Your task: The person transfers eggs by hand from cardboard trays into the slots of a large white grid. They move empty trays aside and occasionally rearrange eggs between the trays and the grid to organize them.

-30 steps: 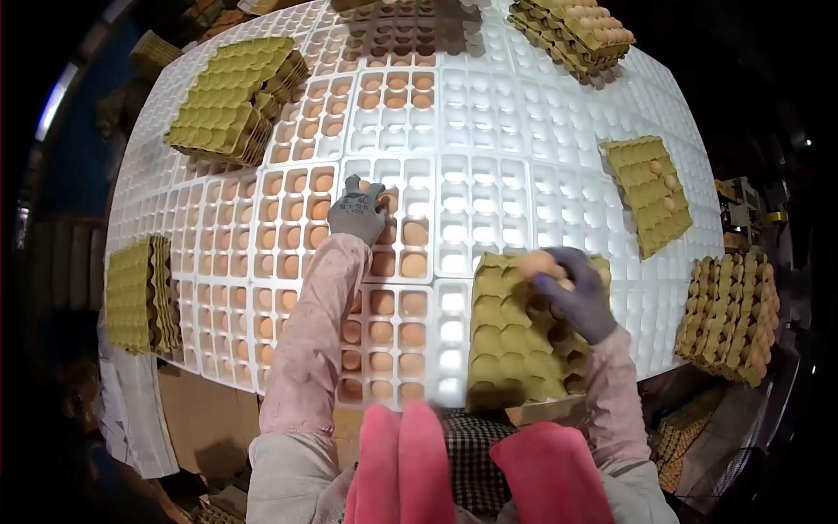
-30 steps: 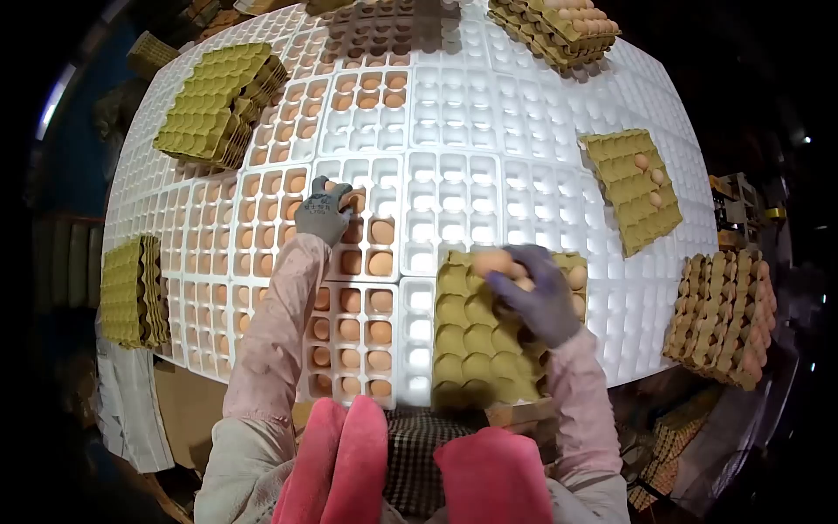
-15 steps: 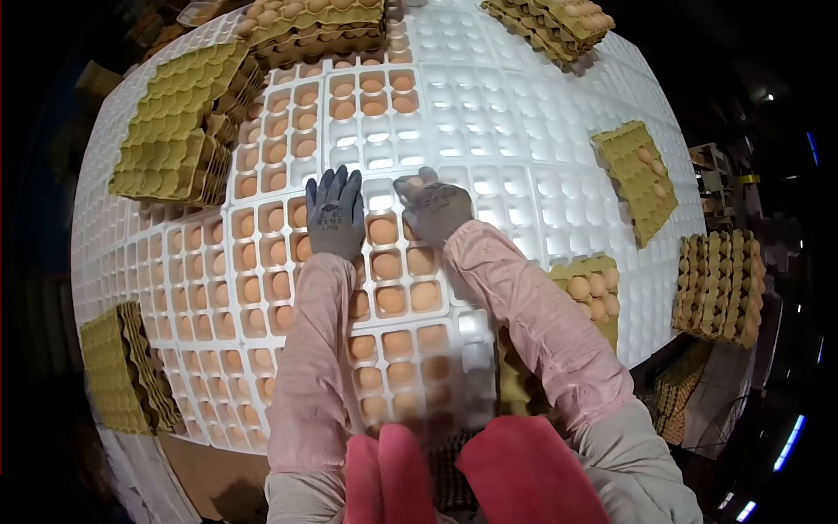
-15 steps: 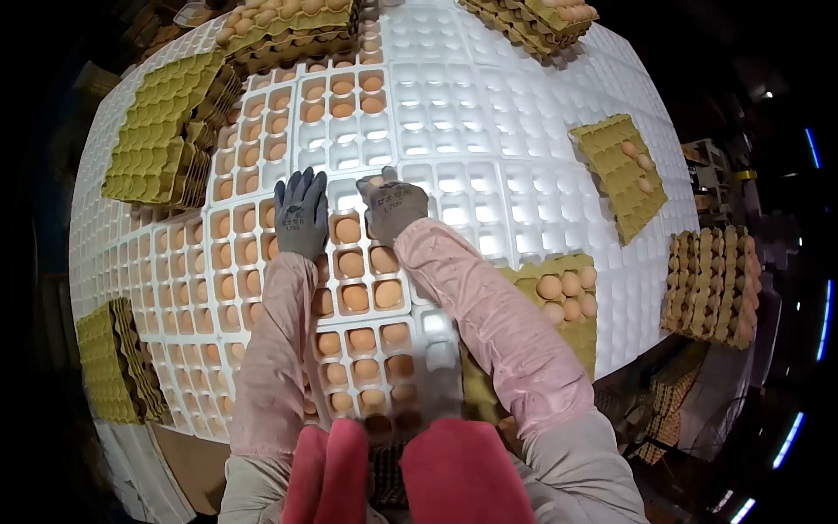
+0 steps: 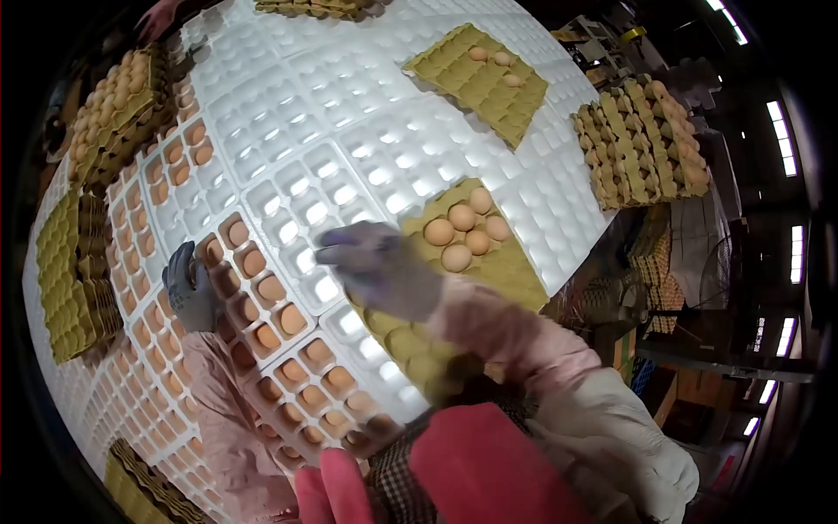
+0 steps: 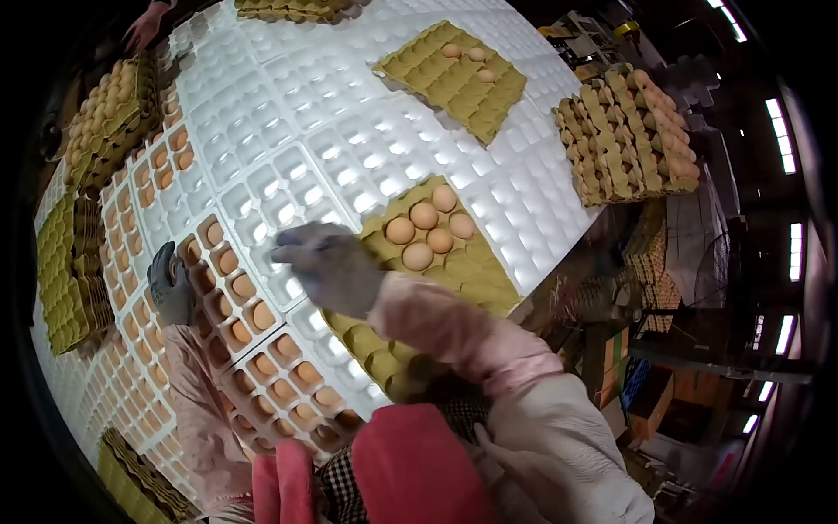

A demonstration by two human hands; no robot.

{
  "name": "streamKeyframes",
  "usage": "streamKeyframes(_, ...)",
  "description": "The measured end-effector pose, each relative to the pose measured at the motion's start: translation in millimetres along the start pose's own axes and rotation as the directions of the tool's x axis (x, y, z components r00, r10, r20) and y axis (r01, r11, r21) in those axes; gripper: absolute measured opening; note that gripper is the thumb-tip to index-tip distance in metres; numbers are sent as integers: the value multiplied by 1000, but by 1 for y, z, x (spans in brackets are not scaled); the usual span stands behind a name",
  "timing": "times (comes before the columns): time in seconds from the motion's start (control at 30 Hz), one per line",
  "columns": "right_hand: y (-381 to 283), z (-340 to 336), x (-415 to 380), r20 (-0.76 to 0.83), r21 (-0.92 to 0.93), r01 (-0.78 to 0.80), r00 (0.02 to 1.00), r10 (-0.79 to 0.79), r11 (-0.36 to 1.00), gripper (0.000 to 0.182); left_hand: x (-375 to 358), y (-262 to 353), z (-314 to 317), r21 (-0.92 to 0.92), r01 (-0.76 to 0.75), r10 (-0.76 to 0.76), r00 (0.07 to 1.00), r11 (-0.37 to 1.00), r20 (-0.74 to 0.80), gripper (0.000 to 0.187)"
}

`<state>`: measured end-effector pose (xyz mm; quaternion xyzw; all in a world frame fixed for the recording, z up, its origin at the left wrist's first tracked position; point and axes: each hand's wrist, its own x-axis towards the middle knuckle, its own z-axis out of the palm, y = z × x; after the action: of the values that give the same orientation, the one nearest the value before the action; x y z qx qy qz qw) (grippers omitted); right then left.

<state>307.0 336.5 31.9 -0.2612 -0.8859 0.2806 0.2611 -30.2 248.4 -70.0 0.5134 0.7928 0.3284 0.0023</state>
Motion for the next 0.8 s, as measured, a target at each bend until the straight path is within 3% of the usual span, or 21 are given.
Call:
streamKeyframes(0.07, 21, -83, -50, -65, -188, -120, 992, 109, 975, 20, 3, 99, -15, -292, -119, 144, 988, 949, 64, 27)
streamKeyframes(0.1, 38, -112, -76, 12, -327, -157, 985, 170, 932, 19, -3, 142, -7, -427, -176, 222, 973, 887, 60, 25)
streamKeyframes(0.17, 60, -132, -105, 130, -395, -98, 978, 161, 913, 19, -13, 233, 9, -517, -151, 332, 901, 842, 278, 22)
streamKeyframes(0.23, 78, -133, -122, 149, -451, 12, 987, 62, 893, 21, -31, 292, 45, -453, -264, 459, 793, 852, 401, 30)
streamKeyframes(0.27, 91, -131, -126, 151, -410, 51, 989, 12, 911, 29, -44, 309, 67, -326, -356, 474, 761, 876, 444, 33)
streamKeyframes(0.3, 93, -139, -128, 96, -275, -59, 991, 88, 960, 31, -51, 328, 73, -154, -454, 465, 727, 877, 505, 34)
streamKeyframes(0.37, 97, -156, -132, 30, 26, -256, 966, 255, 966, 35, -55, 337, 81, -144, -339, 364, 787, 930, 498, 35)
streamKeyframes(0.4, 102, -164, -143, -11, 293, -393, 910, 414, 871, 34, -57, 333, 83, -241, -214, 309, 816, 947, 489, 35)
streamKeyframes(0.43, 112, -168, -152, 40, 718, -459, 778, 627, 523, 30, -59, 324, 83, -334, -81, 245, 839, 939, 486, 36)
streamKeyframes(0.47, 117, -182, -153, 124, 786, -481, 738, 663, 388, 30, -63, 322, 81, -420, 51, 177, 856, 906, 486, 36)
streamKeyframes(0.5, 124, -196, -150, 210, 835, -493, 698, 685, 246, 30, -72, 326, 75, -669, 448, -8, 834, 593, 551, 37)
streamKeyframes(0.53, 142, -191, -154, 210, 690, -553, 770, 602, 467, 33, -72, 321, 72, -749, 421, -38, 882, 511, 470, 37)
streamKeyframes(0.57, 144, -189, -150, 152, 434, -483, 871, 467, 760, 34, -70, 313, 66, -820, 384, -73, 917, 425, 391, 37)
streamKeyframes(0.6, 141, -182, -145, 154, 120, -324, 940, 305, 938, 35, -72, 309, 60, -854, 507, -111, 861, 119, 496, 34)
streamKeyframes(0.63, 139, -176, -139, 211, -202, -93, 968, 136, 975, 35, -70, 322, 51, -788, 576, -184, 817, 217, 546, 35)
streamKeyframes(0.67, 143, -169, -136, 309, -339, -25, 941, 137, 941, 40, -69, 329, 54, -622, 517, -65, 797, 588, 601, 39)
streamKeyframes(0.7, 147, -170, -135, 290, -296, -22, 951, 112, 955, 41, -68, 338, 58, -384, 331, 20, 734, 862, 679, 42)
streamKeyframes(0.73, 150, -173, -135, 269, -254, -15, 959, 86, 967, 42, -73, 363, 64, -126, 58, 49, 705, 990, 708, 42)
streamKeyframes(0.77, 153, -175, -137, 247, -211, -12, 967, 65, 977, 44, -78, 384, 68, 138, -236, 56, 662, 962, 747, 43)
streamKeyframes(0.8, 158, -178, -141, 158, -37, -108, 981, 113, 993, 45, -83, 382, 72, 179, -314, 76, 655, 932, 752, 44)
